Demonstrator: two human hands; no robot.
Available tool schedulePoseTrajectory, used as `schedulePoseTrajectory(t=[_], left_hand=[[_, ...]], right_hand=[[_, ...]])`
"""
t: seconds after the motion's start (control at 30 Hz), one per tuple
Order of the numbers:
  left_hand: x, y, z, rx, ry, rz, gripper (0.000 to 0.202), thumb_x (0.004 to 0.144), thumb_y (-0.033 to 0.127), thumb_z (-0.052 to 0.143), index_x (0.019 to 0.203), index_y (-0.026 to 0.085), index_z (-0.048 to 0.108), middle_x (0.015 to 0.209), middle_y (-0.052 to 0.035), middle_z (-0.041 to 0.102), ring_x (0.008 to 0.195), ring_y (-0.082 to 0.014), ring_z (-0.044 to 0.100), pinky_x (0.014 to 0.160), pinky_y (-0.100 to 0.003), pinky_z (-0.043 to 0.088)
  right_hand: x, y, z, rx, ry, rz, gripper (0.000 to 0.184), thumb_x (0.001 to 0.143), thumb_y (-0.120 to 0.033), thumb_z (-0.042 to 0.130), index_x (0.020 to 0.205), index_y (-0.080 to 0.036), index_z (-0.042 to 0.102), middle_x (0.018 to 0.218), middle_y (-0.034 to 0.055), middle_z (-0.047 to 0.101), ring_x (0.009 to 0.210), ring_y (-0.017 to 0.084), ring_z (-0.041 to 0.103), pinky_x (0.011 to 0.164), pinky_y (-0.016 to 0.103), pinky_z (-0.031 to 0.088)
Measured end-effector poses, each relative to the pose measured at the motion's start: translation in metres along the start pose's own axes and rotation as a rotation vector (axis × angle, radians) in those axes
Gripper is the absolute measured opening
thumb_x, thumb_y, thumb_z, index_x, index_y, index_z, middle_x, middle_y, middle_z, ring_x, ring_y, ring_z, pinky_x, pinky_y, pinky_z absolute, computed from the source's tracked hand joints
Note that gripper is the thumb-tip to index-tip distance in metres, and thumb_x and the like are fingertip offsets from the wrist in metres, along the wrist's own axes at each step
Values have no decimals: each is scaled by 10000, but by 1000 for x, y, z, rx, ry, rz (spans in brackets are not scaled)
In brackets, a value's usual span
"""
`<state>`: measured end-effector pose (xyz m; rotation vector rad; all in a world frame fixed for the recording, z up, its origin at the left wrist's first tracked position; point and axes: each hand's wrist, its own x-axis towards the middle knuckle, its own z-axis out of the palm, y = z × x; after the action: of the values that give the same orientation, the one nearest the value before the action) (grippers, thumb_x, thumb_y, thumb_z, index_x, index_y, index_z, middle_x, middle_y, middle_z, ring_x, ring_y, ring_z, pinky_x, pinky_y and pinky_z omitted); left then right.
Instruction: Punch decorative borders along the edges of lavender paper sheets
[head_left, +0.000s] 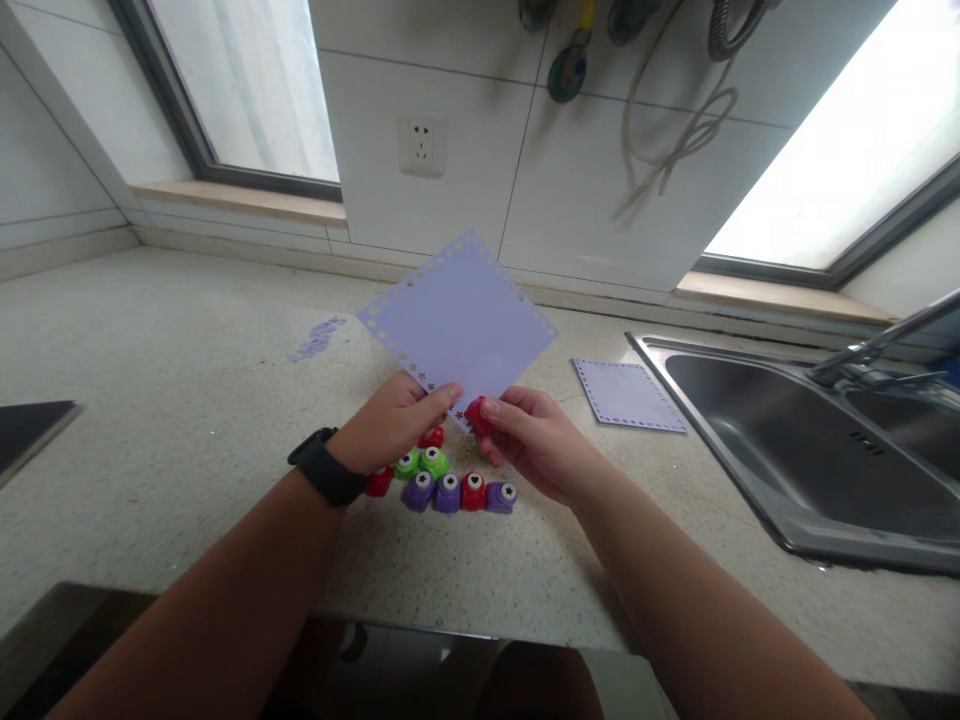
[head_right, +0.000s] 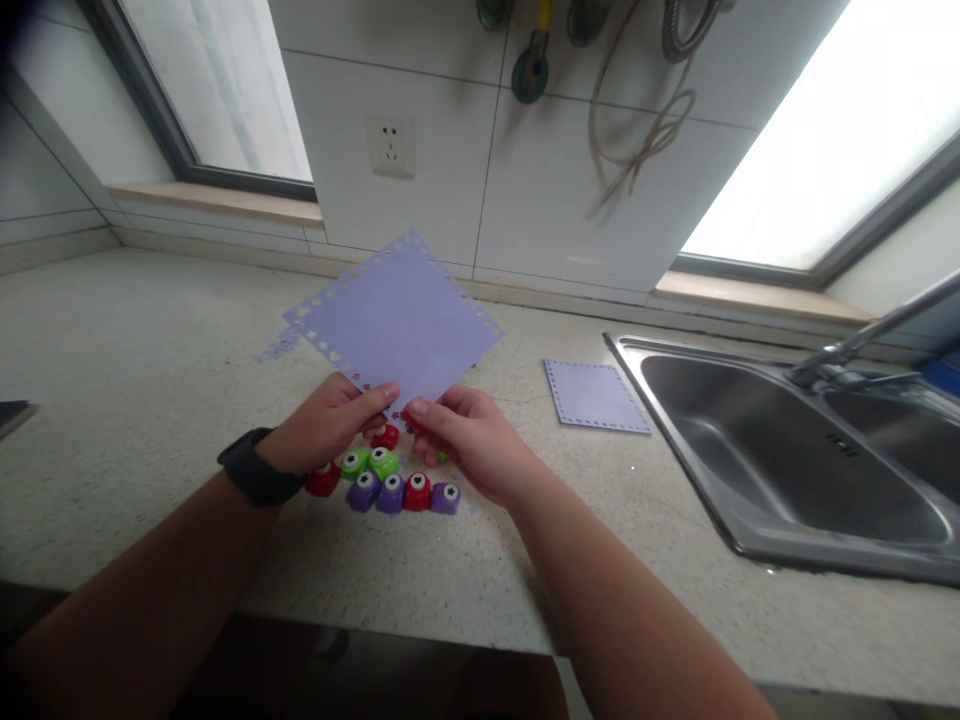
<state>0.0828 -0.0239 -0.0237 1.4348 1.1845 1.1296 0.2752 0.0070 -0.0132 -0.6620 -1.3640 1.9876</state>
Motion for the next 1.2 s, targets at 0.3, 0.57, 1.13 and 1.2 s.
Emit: schedulePoseTrajectory(t=[0.3,0.57,1.13,1.2], left_hand=[[0,-2,-1,33,0,19,352,924,476,564,721,189,581,552,54,478,468,-101,403,455,-228,363],[0,2,0,40,-8,-5,397,925,490,548,662,191,540,513,67,410,443,-90,364,442,-224,339],[-1,5,0,63,2,-15,423,916,492,554,619,194,516,506,62,410,440,-88,368,432,-215,370],[-1,5,0,59,-2,-11,412,919,484,556,631,191,528,516,61,420,448,-89,374,433,-214,369]], right_hand=[[1,1,0,-31,11,-3,309,807,-409,809,860,-144,660,736,-1,593,582,82,544,512,203,450],[0,1,-1,-54,11,-12,281,813,-388,805,854,-144,673,710,-3,608,570,84,545,510,211,445],[2,4,-3,-99,11,-35,291,826,-410,795,873,-145,685,719,5,626,568,83,549,518,209,459],[2,5,-3,-96,5,-42,290,828,-411,793,868,-144,686,711,2,625,561,79,548,511,202,456]])
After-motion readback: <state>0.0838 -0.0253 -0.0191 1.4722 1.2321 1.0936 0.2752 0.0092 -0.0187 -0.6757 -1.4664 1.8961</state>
